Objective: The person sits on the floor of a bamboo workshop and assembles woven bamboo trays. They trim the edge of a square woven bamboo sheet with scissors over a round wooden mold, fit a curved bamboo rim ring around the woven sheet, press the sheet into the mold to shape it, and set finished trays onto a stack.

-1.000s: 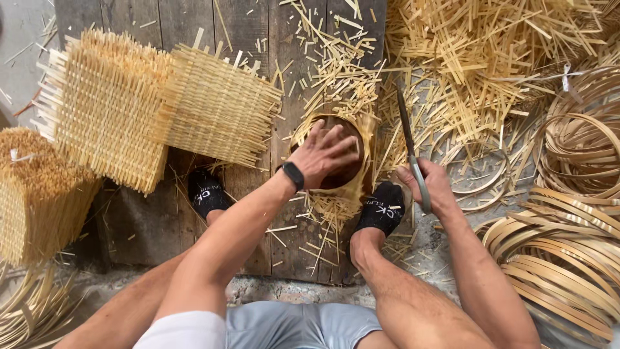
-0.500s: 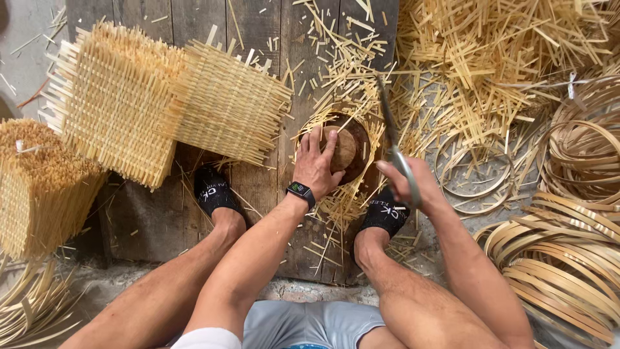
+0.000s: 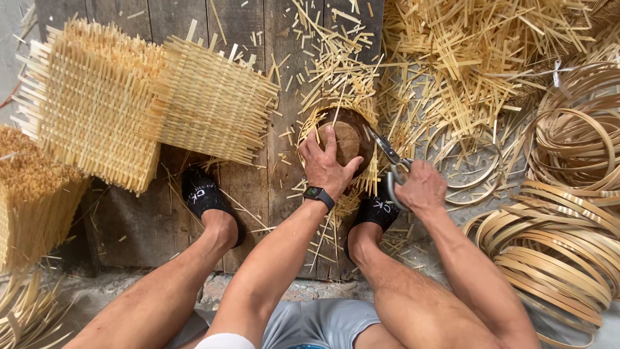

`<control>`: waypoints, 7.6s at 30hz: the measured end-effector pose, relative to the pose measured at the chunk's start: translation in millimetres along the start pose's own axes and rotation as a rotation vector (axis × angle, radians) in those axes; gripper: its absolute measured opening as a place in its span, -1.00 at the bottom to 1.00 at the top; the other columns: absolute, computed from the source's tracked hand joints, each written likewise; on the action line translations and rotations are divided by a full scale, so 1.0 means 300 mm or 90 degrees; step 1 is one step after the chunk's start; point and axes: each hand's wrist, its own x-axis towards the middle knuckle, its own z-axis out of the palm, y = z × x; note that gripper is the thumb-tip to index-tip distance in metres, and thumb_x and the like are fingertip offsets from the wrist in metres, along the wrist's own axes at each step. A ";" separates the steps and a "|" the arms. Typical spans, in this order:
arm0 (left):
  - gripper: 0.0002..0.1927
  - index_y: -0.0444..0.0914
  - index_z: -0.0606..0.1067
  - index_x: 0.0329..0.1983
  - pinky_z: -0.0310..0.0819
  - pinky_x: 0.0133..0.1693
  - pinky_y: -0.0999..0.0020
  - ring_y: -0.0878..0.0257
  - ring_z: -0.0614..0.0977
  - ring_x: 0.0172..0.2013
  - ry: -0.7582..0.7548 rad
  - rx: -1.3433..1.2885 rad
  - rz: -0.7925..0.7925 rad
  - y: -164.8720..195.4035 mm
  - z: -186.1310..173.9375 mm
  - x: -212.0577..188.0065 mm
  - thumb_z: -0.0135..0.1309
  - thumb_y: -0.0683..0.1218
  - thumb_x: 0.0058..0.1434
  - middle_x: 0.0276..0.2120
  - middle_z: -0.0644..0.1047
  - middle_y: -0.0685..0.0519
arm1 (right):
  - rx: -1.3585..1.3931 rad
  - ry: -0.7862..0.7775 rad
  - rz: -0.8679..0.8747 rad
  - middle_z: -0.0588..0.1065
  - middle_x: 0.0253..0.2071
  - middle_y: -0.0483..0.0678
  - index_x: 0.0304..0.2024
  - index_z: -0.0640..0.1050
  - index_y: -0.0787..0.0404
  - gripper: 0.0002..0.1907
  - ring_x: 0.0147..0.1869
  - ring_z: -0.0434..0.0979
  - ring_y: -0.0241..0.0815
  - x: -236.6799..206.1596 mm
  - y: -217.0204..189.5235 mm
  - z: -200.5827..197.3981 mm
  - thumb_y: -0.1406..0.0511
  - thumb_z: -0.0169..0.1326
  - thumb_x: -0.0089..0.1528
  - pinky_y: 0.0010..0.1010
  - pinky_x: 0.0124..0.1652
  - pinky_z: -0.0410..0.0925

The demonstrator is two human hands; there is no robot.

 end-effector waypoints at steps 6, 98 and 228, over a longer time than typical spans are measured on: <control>0.00 -0.30 0.38 0.31 0.37 0.16 -0.05 -0.28 0.29 0.17 -0.008 0.022 0.025 -0.004 -0.011 0.008 0.49 0.17 -0.17 0.23 0.23 -0.34 | -0.030 0.279 -0.167 0.37 -0.43 0.03 -0.39 0.45 0.26 -0.55 -0.39 0.36 -0.12 0.048 -0.004 -0.059 0.00 0.11 0.18 -0.23 -0.52 0.29; 0.21 -0.06 0.04 0.52 0.23 0.27 -0.16 -0.28 0.28 0.21 -0.171 0.046 0.075 -0.061 -0.040 -0.014 0.48 0.14 -0.14 0.30 0.18 -0.28 | -0.178 0.320 -0.317 0.35 -0.45 -0.05 -0.36 0.49 0.19 -0.44 -0.37 0.36 -0.19 0.206 -0.009 -0.052 -0.15 0.19 0.05 -0.37 -0.41 0.33; -0.35 -0.29 0.35 0.41 0.44 0.16 0.31 0.14 0.57 0.16 -0.044 -0.576 -0.059 -0.087 -0.156 -0.054 -0.20 0.26 0.51 0.19 0.54 -0.18 | 0.845 -0.063 -0.027 0.38 -0.12 0.11 0.10 0.22 0.44 -0.05 -0.12 0.51 -0.14 -0.073 -0.471 -0.246 0.02 0.40 -0.06 -0.32 -0.18 0.50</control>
